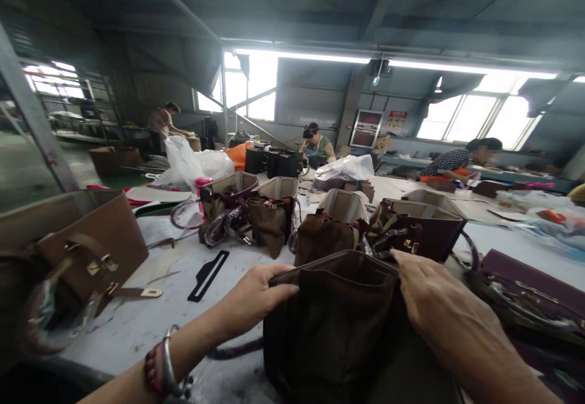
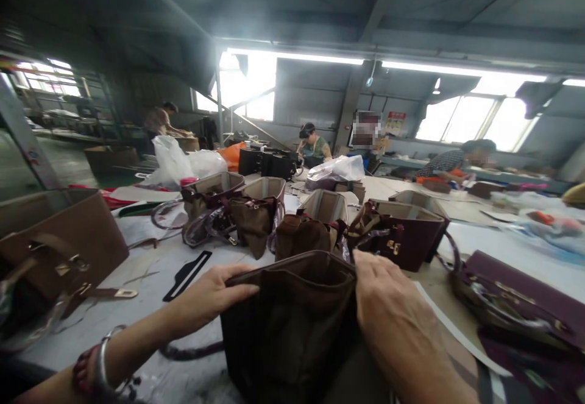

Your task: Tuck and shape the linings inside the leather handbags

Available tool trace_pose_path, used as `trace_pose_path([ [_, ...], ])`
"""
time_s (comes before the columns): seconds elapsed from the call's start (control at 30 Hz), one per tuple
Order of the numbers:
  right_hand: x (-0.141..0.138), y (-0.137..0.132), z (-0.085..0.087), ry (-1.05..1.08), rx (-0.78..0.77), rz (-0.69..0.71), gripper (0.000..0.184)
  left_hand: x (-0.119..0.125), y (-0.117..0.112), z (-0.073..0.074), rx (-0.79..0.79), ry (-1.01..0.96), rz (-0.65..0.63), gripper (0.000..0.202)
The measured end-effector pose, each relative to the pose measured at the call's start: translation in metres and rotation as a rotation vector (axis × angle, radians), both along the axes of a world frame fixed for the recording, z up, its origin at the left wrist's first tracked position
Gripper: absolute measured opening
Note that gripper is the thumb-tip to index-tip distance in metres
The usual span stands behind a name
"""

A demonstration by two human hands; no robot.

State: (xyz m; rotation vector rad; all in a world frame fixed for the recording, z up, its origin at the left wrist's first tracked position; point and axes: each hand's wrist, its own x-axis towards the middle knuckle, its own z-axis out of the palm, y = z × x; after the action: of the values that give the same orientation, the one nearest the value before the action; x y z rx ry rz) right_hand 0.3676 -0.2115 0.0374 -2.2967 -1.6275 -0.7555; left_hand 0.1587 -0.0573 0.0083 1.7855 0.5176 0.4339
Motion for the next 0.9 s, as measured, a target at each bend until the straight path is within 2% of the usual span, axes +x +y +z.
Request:
trace_pose_path([
  [0.1, -0.029, 0.016, 0.009, -0.021, 0.041, 0.212, 0.028, 0.008, -0.001, -0.002, -0.034, -0.022, -0.023, 0.031],
  [0.23, -0.054, 0.044, 0.005, 0.120, -0.171, 0.222, 0.018, 0.007, 0.002, -0.003, 0.055, -0.049, -0.008, 0.027],
  [0.33, -0.056, 0.055, -0.003, 0.220, -0.273, 0.246, 0.010, 0.003, 0.008, -0.004, 0.154, -0.065, -0.003, 0.025],
  [0.43, -0.051, 0.058, -0.006, 0.297, -0.301, 0.277, 0.016, 0.001, 0.013, -0.006, 0.201, -0.056, 0.003, 0.027],
  [0.67, -0.047, 0.063, -0.003, 0.369, -0.297, 0.196, 0.021, 0.006, 0.017, -0.012, 0.258, -0.090, 0.009, 0.028],
  [0.9, -0.047, 0.068, -0.004, 0.329, -0.306, 0.139, 0.023, 0.010, 0.009, -0.009, 0.110, -0.068, 0.087, 0.026],
])
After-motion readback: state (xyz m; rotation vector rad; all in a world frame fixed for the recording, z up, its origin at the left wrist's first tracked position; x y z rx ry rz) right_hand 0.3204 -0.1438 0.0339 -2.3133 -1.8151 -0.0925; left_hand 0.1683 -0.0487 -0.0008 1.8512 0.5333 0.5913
